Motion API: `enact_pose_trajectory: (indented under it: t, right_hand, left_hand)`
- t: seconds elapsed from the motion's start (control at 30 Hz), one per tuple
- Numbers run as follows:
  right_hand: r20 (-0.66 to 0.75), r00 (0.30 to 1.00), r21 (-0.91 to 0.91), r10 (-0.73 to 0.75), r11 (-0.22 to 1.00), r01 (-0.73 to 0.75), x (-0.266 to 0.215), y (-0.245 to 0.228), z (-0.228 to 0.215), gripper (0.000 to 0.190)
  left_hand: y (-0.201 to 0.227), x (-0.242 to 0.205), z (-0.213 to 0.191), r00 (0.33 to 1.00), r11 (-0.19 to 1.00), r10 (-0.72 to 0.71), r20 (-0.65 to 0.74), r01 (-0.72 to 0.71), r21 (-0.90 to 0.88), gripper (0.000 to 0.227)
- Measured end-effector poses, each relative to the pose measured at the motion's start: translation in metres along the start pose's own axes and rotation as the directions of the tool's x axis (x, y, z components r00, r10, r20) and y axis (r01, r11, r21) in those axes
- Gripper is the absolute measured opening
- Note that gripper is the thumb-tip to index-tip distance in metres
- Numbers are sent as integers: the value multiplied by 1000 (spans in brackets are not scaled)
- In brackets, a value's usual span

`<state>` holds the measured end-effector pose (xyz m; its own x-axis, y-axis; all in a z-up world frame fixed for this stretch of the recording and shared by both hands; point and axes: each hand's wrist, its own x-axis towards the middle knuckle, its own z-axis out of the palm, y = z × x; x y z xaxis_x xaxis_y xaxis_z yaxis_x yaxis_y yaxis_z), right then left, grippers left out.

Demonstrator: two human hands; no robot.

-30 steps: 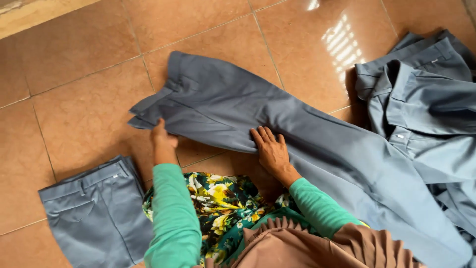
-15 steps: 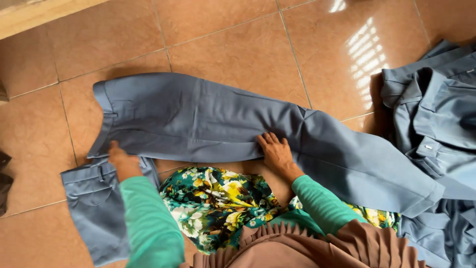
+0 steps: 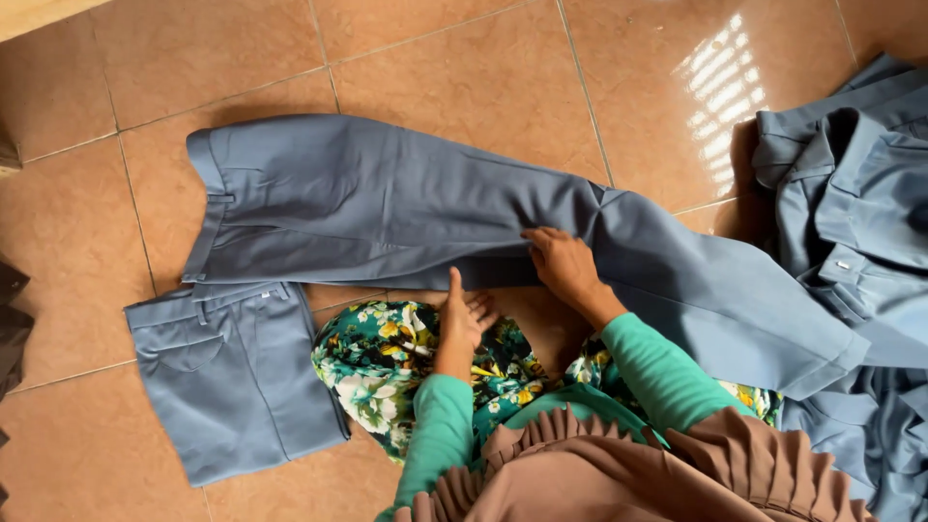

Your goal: Folding blue trousers into neat rectangular shapes on the floor of a garment factory.

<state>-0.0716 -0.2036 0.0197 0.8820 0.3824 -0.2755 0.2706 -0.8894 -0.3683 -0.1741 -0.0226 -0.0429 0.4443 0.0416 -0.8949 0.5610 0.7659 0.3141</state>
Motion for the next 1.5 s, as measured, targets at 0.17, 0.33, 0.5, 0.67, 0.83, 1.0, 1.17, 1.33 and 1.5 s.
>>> enact_pose_trajectory:
  t: [0.17, 0.33, 0.5, 0.67, 0.83, 1.0, 1.17, 1.33, 1.5]
  right_hand:
    - [7, 1000, -243, -29, 970, 30, -55, 11, 37, 57]
    - [-57, 992, -218, 117, 968, -126, -40, 62, 27, 39]
    - [-246, 965, -92, 93, 989, -119, -20, 48, -91, 33]
    - [-445, 871, -262, -207, 961, 95, -38, 30, -90, 20]
    - [-316, 939, -262, -135, 964, 50, -70, 56, 19, 22]
    - [-278, 936, -285, -214, 949, 133, -91, 40, 12, 46]
    - [-362, 902, -358, -236, 928, 99, -83, 53, 19, 55]
    - [-636, 731, -308, -247, 950, 53, -69, 36, -56, 48]
    - [-669, 629, -391, -395, 907, 153, -63, 17, -104, 24]
  left_hand:
    - [-26, 83, -13, 966, 971, 129, -222, -168, -167, 102]
    - [-44, 78, 1, 872, 904, 251, -421, -367, -221, 70]
    - [-60, 142, -66, 930, 841, 220, -295, -334, -426, 58]
    - [-18, 30, -38, 983, 834, 165, -84, -185, -519, 42]
    - [16, -27, 5, 980, 833, 198, 22, -157, -531, 68]
    - [28, 33, -5, 990, 930, 111, 84, -73, -359, 90]
    - [67, 22, 3, 907, 894, 388, -161, -413, -172, 72]
    - [133, -85, 9, 837, 837, 521, -164, -540, -94, 90]
    - [197, -47, -66, 784, 778, 585, -209, -615, -128, 76]
